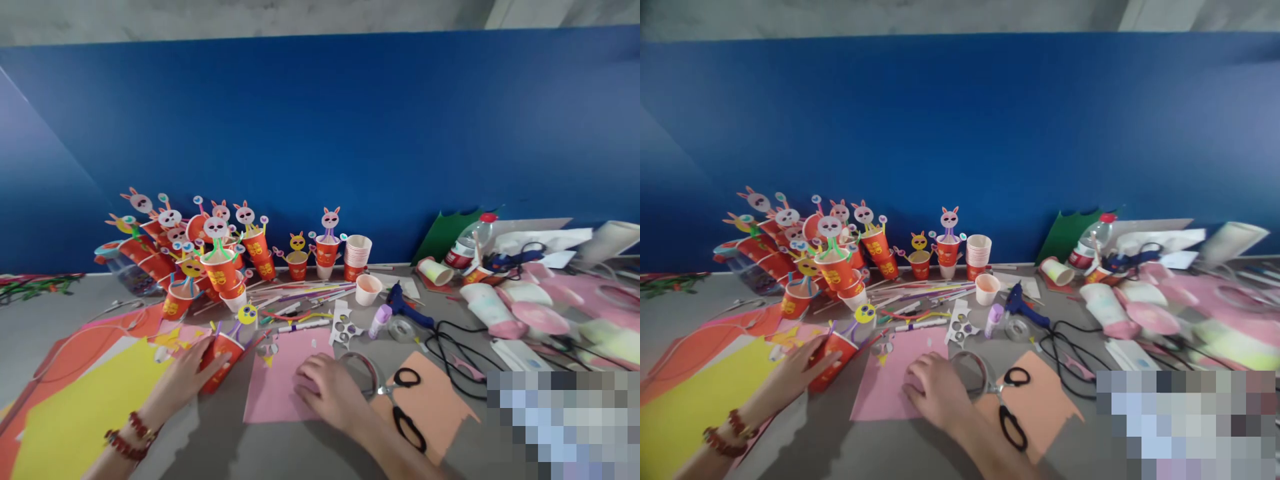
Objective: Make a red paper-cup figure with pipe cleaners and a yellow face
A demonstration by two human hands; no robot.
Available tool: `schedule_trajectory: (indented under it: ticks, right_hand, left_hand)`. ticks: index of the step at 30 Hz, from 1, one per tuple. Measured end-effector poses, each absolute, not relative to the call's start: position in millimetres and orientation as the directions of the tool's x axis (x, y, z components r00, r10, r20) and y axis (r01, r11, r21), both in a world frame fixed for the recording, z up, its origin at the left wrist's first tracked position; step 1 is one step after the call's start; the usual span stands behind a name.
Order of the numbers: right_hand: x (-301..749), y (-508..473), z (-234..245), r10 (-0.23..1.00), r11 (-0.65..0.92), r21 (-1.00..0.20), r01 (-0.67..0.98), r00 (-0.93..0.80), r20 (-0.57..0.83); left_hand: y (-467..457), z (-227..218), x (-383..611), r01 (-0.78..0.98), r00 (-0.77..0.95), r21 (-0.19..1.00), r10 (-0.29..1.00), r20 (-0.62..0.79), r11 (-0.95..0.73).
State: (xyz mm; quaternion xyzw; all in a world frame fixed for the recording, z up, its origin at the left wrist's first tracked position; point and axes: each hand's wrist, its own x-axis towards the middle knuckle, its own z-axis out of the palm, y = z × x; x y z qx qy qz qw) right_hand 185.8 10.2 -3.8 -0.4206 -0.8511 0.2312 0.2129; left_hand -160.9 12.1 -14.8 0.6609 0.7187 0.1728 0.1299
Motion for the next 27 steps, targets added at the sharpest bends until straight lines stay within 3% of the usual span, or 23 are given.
schedule_trajectory:
  ticks: [7, 9, 13, 17, 20, 24, 27]
  right_hand:
    - [226.3, 39.0, 6.3, 0.938, 0.314, -0.24, 0.919, -0.261, 0.228]
    - [232.6, 43.7, 4.5, 0.949, 0.279, -0.163, 0.946, -0.246, 0.195]
    - [229.3, 45.9, -1.9, 0.953, 0.277, -0.135, 0.951, -0.254, 0.163]
    - [223.7, 48.1, -6.6, 0.958, 0.25, -0.117, 0.961, -0.229, 0.172]
    - [223.9, 51.5, -10.1, 0.961, 0.224, -0.1, 0.97, -0.203, 0.186]
    - [224.3, 53.9, -13.6, 0.96, 0.209, -0.081, 0.975, -0.189, 0.207]
    - [223.8, 52.7, -14.1, 0.957, 0.214, -0.075, 0.974, -0.193, 0.219]
  left_hand:
    - [10.1, -10.4, -156.3, 0.924, -0.057, 0.383, 0.985, 0.163, -0.01]
    - [2.5, 1.7, -148.9, 0.934, -0.036, 0.35, 0.961, 0.273, -0.065]
    - [-16.2, 37.1, -122.2, 0.903, 0.095, 0.311, 0.842, 0.531, -0.297]
    - [-25.7, 56.0, -84.8, 0.759, 0.205, 0.435, 0.812, 0.546, -0.484]
    - [-27.4, 50.5, -54.7, 0.645, 0.385, 0.5, 0.811, 0.441, -0.578]
    - [-31.3, 57.0, -22.2, 0.486, 0.497, 0.627, 0.782, 0.376, -0.609]
    - [-39.4, 84.6, -12.5, 0.296, 0.479, 0.745, 0.768, 0.426, -0.598]
